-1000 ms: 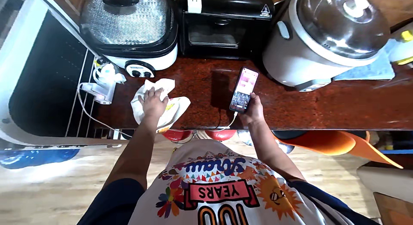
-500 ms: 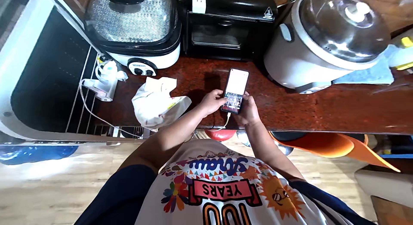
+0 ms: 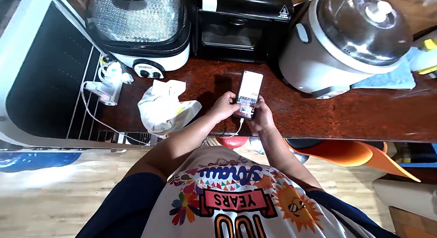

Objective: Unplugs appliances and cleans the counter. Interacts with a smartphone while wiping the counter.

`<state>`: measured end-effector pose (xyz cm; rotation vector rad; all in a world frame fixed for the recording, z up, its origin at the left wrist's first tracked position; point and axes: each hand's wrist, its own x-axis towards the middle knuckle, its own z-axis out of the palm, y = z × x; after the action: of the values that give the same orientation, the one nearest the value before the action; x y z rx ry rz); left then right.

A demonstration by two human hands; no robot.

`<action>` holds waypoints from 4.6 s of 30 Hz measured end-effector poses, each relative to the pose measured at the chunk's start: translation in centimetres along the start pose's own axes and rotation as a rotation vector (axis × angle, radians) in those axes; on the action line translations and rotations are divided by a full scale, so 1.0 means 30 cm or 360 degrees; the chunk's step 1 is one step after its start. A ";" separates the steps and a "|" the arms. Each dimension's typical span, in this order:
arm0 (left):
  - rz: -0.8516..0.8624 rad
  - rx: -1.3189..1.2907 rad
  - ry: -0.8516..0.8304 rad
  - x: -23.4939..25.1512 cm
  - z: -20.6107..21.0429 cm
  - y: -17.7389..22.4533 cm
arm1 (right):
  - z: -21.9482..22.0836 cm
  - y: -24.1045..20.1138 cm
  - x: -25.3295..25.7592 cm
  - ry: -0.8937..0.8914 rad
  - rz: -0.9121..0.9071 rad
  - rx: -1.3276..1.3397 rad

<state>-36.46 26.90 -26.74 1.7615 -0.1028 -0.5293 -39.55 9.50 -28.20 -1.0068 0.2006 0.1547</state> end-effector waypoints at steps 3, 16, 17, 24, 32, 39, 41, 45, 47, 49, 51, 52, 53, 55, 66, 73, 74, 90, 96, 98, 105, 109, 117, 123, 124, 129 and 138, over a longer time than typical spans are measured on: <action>0.0007 0.0001 -0.0010 -0.007 -0.006 0.002 | 0.000 0.000 -0.002 0.0033 0.0020 0.0023; 0.0024 0.0071 0.0053 -0.003 0.000 0.010 | 0.018 0.000 -0.003 0.0119 0.0028 -0.0082; 0.0007 0.0091 0.0062 -0.003 0.002 0.014 | 0.021 -0.001 -0.004 0.0118 0.0030 -0.0100; -0.0111 0.0262 0.0091 0.005 0.023 0.023 | 0.011 0.004 -0.014 0.0009 -0.0010 -0.0156; -0.0048 0.0208 0.0054 -0.003 0.015 0.029 | -0.042 0.015 -0.009 -0.0196 -0.0078 -0.0181; 0.0026 -0.0024 -0.0087 -0.024 -0.003 0.019 | -0.043 -0.001 -0.013 -0.0093 -0.0053 -0.0204; 0.0023 -0.0038 -0.0093 -0.028 -0.004 0.021 | -0.045 0.001 -0.011 -0.0102 -0.0058 -0.0188; 0.0025 -0.0031 -0.0069 -0.029 -0.008 0.012 | -0.028 0.000 -0.016 -0.0096 -0.0063 -0.0211; 0.0020 -0.0038 -0.0060 -0.031 -0.010 0.014 | -0.027 0.001 -0.015 -0.0106 -0.0059 -0.0190; 0.0019 -0.0053 -0.0052 -0.033 -0.011 0.012 | -0.025 0.000 -0.015 -0.0097 -0.0048 -0.0182; 0.0023 -0.0067 -0.0056 -0.035 -0.011 0.009 | -0.016 -0.004 -0.019 -0.0072 -0.0041 -0.0196; 0.0030 -0.0071 -0.0059 -0.036 -0.010 0.008 | -0.011 -0.006 -0.022 -0.0066 -0.0041 -0.0196; 0.0036 -0.0070 -0.0063 -0.037 -0.009 0.006 | -0.009 -0.007 -0.022 -0.0062 -0.0038 -0.0185; 0.0039 -0.0054 -0.0053 -0.037 -0.008 0.003 | -0.011 -0.005 -0.021 -0.0067 -0.0032 -0.0150; 0.0041 0.0027 0.0076 -0.037 0.018 0.008 | -0.004 0.003 -0.021 -0.0064 -0.0015 -0.0106; 0.0096 0.0015 0.0020 -0.032 0.021 -0.007 | -0.012 -0.006 -0.012 0.0013 0.0016 -0.0140; 0.0101 0.0012 0.0019 -0.031 0.022 -0.007 | -0.010 -0.009 -0.012 0.0026 0.0021 -0.0147; 0.0064 0.0029 0.0034 -0.027 0.019 0.000 | -0.010 -0.008 -0.007 0.0031 0.0031 -0.0110; 0.0061 -0.0020 0.0011 -0.033 0.021 0.005 | 0.003 -0.011 -0.016 0.0124 -0.0003 -0.0216; 0.0067 -0.0034 0.0003 -0.032 0.021 0.005 | 0.002 -0.009 -0.013 0.0148 -0.0006 -0.0227; 0.0077 -0.0049 -0.0010 -0.036 0.019 0.000 | -0.015 0.001 -0.014 0.0049 -0.0042 -0.0199; 0.0048 -0.0042 0.0021 -0.039 0.016 -0.001 | -0.037 0.006 -0.016 -0.0095 -0.0045 -0.0181; 0.0035 -0.0094 0.0035 -0.040 0.011 -0.004 | -0.049 0.006 -0.016 -0.0231 -0.0030 -0.0170; 0.0019 -0.0140 0.0034 -0.040 0.016 -0.003 | -0.059 0.014 -0.011 -0.0256 -0.0045 -0.0109; 0.0020 -0.0141 0.0037 -0.040 0.017 -0.002 | -0.060 0.015 -0.010 -0.0260 -0.0046 -0.0107; 0.0014 -0.0133 0.0038 -0.039 0.020 0.002 | -0.055 0.007 -0.014 -0.0229 -0.0030 -0.0063; 0.0041 -0.0131 0.0051 -0.038 0.024 0.005 | -0.043 -0.005 -0.022 -0.0193 -0.0015 -0.0035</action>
<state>-37.74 26.60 -26.39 1.6857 -0.0798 -0.4798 -40.29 8.28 -28.58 -1.0167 0.0836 0.2094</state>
